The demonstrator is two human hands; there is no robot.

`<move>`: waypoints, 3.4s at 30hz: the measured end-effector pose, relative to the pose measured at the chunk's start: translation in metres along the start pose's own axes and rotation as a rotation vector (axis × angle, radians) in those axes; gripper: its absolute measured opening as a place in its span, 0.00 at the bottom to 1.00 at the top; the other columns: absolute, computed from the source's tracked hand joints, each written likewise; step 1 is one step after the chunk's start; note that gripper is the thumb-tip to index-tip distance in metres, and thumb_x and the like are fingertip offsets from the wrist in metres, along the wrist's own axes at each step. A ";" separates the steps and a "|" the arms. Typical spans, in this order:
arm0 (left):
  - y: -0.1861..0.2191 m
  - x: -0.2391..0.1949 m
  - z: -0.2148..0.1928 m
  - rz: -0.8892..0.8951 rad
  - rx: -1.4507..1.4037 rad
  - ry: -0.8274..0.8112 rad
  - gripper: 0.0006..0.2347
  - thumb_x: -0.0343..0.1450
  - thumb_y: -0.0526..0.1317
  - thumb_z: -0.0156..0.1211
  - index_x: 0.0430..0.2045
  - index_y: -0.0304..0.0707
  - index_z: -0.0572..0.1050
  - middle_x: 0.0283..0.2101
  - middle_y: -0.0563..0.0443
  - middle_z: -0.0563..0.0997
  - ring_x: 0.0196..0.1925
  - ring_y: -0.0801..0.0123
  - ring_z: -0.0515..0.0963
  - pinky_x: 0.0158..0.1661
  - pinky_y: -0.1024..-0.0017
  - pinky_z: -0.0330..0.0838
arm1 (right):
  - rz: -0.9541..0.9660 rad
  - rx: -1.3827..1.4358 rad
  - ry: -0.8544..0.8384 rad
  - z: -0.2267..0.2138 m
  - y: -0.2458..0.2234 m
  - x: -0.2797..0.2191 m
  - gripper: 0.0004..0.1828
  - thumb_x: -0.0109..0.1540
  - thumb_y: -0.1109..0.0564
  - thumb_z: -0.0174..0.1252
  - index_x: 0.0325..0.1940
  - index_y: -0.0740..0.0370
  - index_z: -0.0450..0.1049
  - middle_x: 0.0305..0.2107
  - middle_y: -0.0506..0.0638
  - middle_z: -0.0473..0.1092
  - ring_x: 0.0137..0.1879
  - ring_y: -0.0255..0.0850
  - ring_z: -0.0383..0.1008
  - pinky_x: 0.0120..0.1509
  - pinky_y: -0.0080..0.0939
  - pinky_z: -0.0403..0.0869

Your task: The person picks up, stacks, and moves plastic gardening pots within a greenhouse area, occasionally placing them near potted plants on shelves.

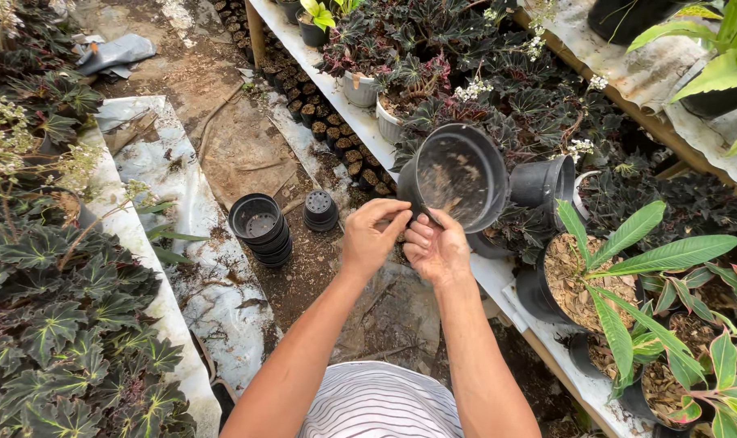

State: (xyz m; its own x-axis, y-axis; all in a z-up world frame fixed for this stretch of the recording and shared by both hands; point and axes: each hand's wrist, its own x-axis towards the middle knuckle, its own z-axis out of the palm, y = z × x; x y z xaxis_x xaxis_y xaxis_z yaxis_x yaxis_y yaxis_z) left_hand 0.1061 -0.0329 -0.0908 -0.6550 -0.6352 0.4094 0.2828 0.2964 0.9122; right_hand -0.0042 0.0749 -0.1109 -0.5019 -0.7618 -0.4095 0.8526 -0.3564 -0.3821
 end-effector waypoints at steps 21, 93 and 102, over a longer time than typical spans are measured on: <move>0.021 0.028 -0.014 0.259 0.411 -0.334 0.03 0.69 0.37 0.66 0.30 0.37 0.80 0.34 0.53 0.82 0.32 0.68 0.85 0.32 0.71 0.77 | -0.102 -0.087 0.134 -0.007 0.007 0.000 0.16 0.68 0.54 0.49 0.25 0.55 0.61 0.14 0.39 0.55 0.18 0.30 0.52 0.20 0.31 0.54; 0.022 0.098 0.006 0.865 0.780 -0.514 0.06 0.72 0.42 0.62 0.37 0.43 0.77 0.35 0.56 0.78 0.40 0.65 0.79 0.41 0.66 0.72 | -1.593 -2.130 -0.055 0.068 -0.093 -0.051 0.09 0.59 0.56 0.63 0.42 0.58 0.80 0.40 0.49 0.79 0.53 0.52 0.76 0.56 0.54 0.70; 0.015 0.097 0.009 0.774 0.671 -0.580 0.07 0.70 0.42 0.61 0.37 0.43 0.77 0.36 0.54 0.78 0.41 0.60 0.78 0.43 0.61 0.71 | -1.139 -2.078 -0.317 0.064 -0.110 -0.045 0.08 0.60 0.57 0.63 0.38 0.64 0.77 0.36 0.55 0.72 0.48 0.53 0.71 0.53 0.49 0.72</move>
State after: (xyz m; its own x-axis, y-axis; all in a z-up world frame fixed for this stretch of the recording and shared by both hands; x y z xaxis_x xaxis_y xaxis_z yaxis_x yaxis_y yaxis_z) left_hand 0.0410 -0.0837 -0.0376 -0.7404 0.2470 0.6252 0.4330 0.8866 0.1626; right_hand -0.0667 0.1138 0.0023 -0.2797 -0.8312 0.4804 -0.9308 0.1120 -0.3480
